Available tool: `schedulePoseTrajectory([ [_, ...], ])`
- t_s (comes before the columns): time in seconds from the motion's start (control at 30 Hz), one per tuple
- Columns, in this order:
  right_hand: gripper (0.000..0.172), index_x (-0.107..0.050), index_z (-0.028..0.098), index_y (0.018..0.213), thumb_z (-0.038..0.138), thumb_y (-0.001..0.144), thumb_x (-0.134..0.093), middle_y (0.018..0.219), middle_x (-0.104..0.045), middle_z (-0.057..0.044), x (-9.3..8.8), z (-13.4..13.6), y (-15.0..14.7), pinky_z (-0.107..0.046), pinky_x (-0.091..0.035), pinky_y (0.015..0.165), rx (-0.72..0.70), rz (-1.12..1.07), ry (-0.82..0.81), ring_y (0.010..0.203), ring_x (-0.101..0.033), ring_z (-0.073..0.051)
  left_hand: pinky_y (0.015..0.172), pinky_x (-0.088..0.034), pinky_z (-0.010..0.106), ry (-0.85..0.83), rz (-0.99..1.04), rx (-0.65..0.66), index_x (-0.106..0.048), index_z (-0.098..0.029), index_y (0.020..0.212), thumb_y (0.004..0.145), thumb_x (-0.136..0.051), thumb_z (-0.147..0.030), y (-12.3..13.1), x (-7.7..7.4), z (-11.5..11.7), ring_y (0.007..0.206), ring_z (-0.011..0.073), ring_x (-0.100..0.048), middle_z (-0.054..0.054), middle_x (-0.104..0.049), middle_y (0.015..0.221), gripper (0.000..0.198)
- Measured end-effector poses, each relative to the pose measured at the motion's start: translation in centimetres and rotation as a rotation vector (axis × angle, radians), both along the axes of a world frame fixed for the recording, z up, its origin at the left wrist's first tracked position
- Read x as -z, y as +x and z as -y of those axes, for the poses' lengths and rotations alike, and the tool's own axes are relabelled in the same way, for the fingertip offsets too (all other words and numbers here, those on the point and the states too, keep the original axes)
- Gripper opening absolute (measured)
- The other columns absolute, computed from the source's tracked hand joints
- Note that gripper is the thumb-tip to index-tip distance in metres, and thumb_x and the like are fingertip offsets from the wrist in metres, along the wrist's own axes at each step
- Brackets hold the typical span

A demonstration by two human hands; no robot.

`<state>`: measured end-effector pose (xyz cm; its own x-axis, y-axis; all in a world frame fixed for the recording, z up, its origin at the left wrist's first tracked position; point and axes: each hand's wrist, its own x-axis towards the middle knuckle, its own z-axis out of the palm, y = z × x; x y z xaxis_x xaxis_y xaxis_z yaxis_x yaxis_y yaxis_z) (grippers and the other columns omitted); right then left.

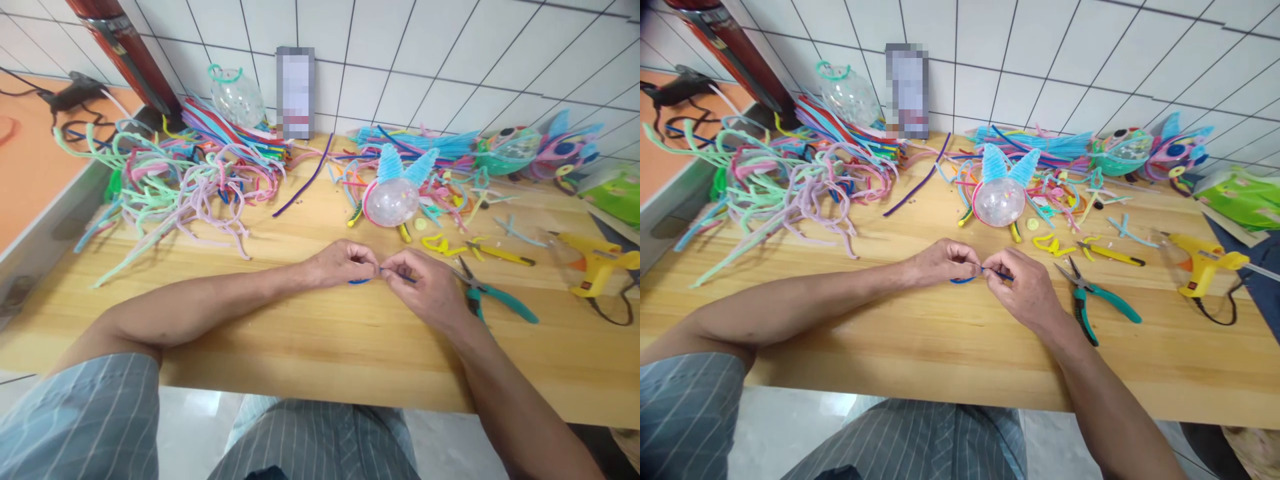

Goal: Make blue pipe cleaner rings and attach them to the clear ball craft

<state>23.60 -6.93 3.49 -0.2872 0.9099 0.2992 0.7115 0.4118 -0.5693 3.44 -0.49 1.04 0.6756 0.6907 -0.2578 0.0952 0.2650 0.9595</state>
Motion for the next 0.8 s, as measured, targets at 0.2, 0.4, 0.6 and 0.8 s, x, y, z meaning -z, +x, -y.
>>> schedulePoseTrajectory([
  [0.2,0.005,-0.071,0.024,0.09,0.024,0.092,-0.067,0.079,-0.073,-0.001,-0.3,-0.4,1.0,-0.031,-0.05,0.067,0.044,0.005,0.016,0.071,-0.067,-0.017,0.055,-0.038,0.02,-0.008,0.076,-0.006,-0.068,-0.014,0.075,0.071,-0.071,-0.031,-0.1,0.2,-0.1,0.055,0.0056,-0.047,-0.005,-0.058,0.06,0.017],
  [0.4,0.008,-0.073,0.025,0.091,0.025,0.095,-0.066,0.083,-0.074,-0.002,-0.5,-0.5,1.1,-0.033,-0.052,0.071,0.004,0.025,0.035,0.076,-0.069,-0.019,0.053,-0.039,0.02,-0.021,0.109,0.035,-0.067,-0.013,0.077,0.073,-0.071,-0.032,-0.2,0.3,-0.2,0.053,0.0065,-0.048,-0.004,-0.057,0.058,0.019],
  [0.6,0.009,-0.07,0.024,0.091,0.02,0.097,-0.063,0.084,-0.073,-0.002,-0.4,-0.6,1.1,-0.032,-0.051,0.072,-0.047,0.051,0.099,0.078,-0.069,-0.018,0.054,-0.041,0.02,-0.008,0.12,0.044,-0.067,-0.013,0.078,0.075,-0.071,-0.032,-0.3,0.3,-0.2,0.054,0.0064,-0.049,-0.004,-0.058,0.058,0.02],
  [0.8,0.009,-0.068,0.024,0.092,0.019,0.099,-0.062,0.086,-0.073,-0.002,-0.2,-0.5,1.3,-0.032,-0.051,0.073,-0.067,0.09,0.121,0.08,-0.069,-0.019,0.057,-0.042,0.021,0.022,0.079,0.034,-0.07,-0.013,0.078,0.077,-0.07,-0.029,-0.3,0.4,-0.1,0.057,0.007,-0.051,-0.003,-0.061,0.063,0.015],
])
